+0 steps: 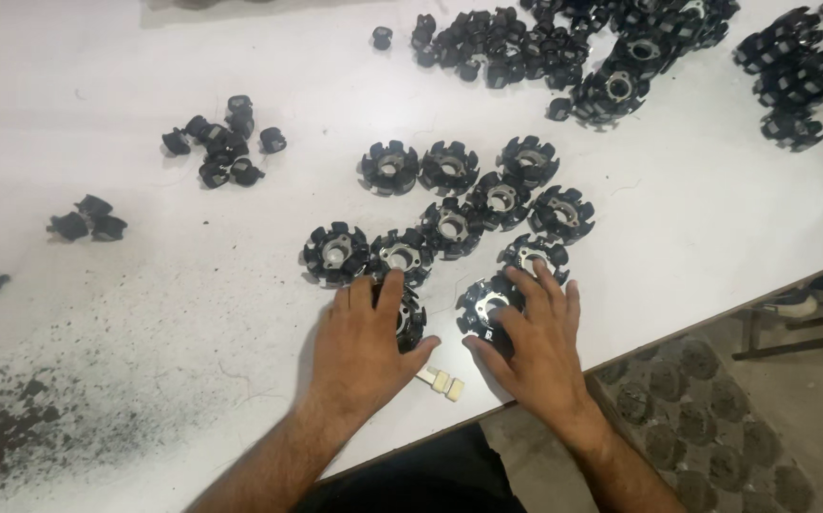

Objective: The person sits at a white table assembling black rubber roller components onto metal hub parts. They hold a hub in one hand and use a small stick to press and seat rubber pieces onto it, then set the finished assembly aside and gather more parts from the table.

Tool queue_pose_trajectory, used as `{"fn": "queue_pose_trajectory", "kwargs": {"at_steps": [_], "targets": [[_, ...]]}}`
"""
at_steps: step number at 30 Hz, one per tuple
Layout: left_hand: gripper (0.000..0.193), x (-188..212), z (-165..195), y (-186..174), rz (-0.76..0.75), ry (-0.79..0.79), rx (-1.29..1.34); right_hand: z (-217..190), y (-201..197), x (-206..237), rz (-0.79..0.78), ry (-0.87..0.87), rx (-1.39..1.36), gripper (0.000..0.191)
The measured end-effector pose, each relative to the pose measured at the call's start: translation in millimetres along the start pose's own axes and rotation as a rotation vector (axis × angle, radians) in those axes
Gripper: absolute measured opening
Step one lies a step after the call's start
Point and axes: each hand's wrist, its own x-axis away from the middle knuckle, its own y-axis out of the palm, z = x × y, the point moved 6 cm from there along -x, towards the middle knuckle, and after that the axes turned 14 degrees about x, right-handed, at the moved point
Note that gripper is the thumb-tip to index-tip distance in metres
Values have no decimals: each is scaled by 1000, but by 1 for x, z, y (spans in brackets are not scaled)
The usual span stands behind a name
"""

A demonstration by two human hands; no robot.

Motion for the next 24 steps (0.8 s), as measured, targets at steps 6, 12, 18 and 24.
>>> {"fn": "queue_pose_trajectory", "kwargs": {"at_steps": [6, 12, 18, 24], "targets": [[91, -3, 9, 8, -55, 17, 75, 47, -31, -9, 136, 12, 44, 41], [93, -67, 51, 13, 23, 283, 84, 86, -9, -50, -152, 55, 188, 47], [85, -163, 92, 26, 110, 413, 113, 97, -12, -35, -9, 48, 88, 44], [86, -182, 92, 52, -36, 358, -6, 151, -38, -72, 217, 67, 136, 50]]}}
